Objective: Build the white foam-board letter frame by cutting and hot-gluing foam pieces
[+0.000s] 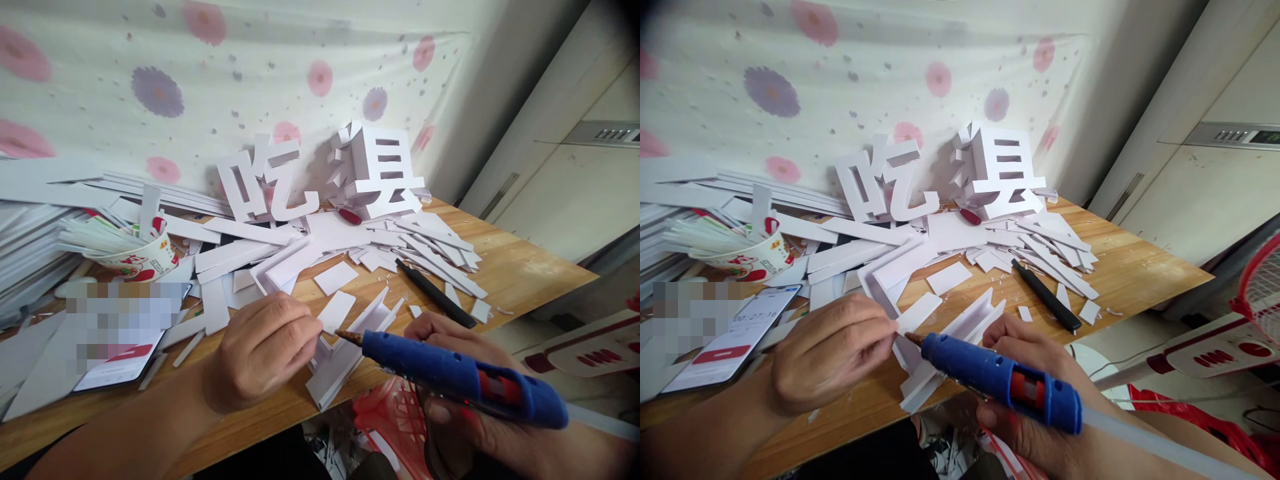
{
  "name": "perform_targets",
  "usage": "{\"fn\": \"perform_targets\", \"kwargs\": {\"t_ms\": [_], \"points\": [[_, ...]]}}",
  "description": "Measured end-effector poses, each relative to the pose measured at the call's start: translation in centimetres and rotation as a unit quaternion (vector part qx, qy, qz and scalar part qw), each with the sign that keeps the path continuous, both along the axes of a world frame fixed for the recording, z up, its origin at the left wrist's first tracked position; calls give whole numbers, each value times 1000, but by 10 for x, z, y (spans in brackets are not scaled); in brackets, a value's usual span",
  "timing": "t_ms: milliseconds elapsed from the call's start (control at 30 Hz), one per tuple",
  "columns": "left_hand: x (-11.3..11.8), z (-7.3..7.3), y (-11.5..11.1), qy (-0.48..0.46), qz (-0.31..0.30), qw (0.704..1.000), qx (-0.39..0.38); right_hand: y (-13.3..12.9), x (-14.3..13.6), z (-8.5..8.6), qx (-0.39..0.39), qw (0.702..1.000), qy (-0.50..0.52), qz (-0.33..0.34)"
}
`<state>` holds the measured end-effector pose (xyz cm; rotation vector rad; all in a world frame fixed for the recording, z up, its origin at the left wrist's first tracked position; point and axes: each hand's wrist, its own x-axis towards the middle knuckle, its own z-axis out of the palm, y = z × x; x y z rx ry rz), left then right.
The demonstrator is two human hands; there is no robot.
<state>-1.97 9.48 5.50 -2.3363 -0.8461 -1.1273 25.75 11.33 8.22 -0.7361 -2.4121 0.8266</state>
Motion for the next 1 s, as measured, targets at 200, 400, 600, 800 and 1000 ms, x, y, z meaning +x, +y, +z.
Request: {"fn": "perform_targets", "kwargs": {"t_ms": [200,400,600,800,1000], "points": [[1,2,-1,6,7,1000,22,3,0,-2,-16,1000,2,-7],[0,2,-2,10,-6,1000,26,5,1,-5,4,999,2,-36],[-2,3,-2,26,-15,999,22,3,-2,2,-8,1000,4,-25],[-4,4,-4,20,-10,999,26,2,0,1,34,999,-12,-21],[-3,6,-4,17,1,999,29,1,2,2,48,998,-13,-46]]}}
